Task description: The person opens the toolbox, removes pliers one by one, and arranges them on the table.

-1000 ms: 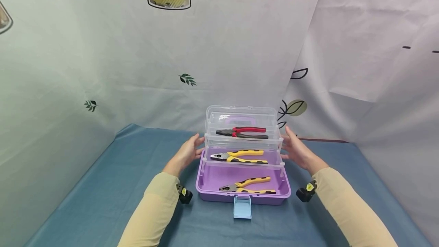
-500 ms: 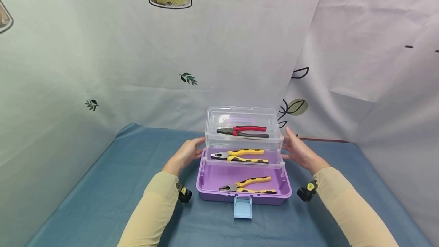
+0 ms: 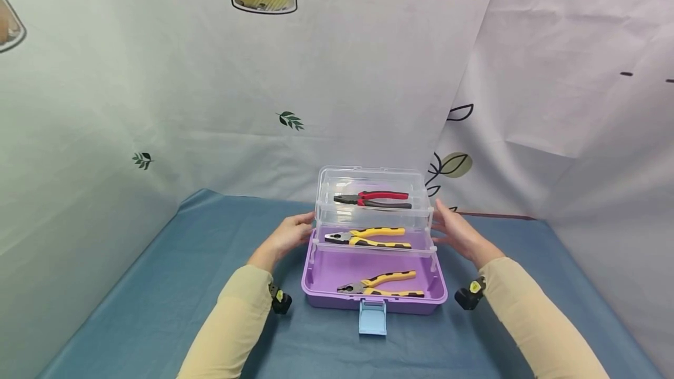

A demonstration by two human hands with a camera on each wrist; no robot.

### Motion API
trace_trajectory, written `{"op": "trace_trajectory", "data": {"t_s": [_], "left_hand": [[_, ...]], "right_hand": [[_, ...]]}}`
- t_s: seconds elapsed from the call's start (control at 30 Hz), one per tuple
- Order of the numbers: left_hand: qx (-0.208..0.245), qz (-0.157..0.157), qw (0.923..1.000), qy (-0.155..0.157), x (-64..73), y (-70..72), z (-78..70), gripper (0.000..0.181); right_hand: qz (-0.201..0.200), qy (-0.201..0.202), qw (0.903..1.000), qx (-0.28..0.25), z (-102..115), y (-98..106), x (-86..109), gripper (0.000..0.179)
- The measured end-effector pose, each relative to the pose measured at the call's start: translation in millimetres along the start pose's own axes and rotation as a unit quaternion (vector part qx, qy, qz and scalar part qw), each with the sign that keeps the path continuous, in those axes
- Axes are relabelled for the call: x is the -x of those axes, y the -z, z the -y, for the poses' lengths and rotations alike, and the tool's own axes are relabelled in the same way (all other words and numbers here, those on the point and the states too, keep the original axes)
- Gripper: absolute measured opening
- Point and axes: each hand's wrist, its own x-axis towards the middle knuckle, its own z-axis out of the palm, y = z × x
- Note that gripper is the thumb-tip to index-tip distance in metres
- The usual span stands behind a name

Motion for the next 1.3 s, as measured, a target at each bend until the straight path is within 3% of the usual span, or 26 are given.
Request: {"op": "trace_trajectory", "data": {"t_s": [0.33, 0.47, 0.6, 0.83, 1.03, 1.3], "left_hand": [[-0.032, 0.008, 0.9993, 0.018, 9.0, 3.6, 0.7, 0.050], [-0.066, 0.019, 0.9972, 0.028, 17.5, 5.5, -3.0, 0.051], [-0.094, 0.047, 0.9942, 0.022, 26.9, 8.4, -6.5, 0.058], [-0.083, 0.093, 0.9922, 0.005, 40.1, 7.1, -7.7, 0.069], [-0.093, 0.057, 0.9940, -0.006, 46.0, -1.7, -4.7, 0.057], [-0.090, 0.015, 0.9956, -0.021, 49.9, -7.9, 6.0, 0.046]], "right_hand": [[-0.006, -0.002, 0.9996, 0.027, 3.9, -0.5, 0.9, 0.101], [-0.009, 0.000, 0.9996, 0.026, 6.5, 1.0, 3.8, 0.100], [-0.010, 0.014, 0.9994, 0.029, 9.7, 2.3, 6.9, 0.095], [-0.034, 0.042, 0.9966, 0.061, 16.8, 4.2, 11.3, 0.090], [-0.081, 0.077, 0.9864, 0.121, 25.4, 4.1, 15.6, 0.071], [-0.130, 0.144, 0.9563, 0.218, 38.8, -0.6, 23.8, 0.070]]}}
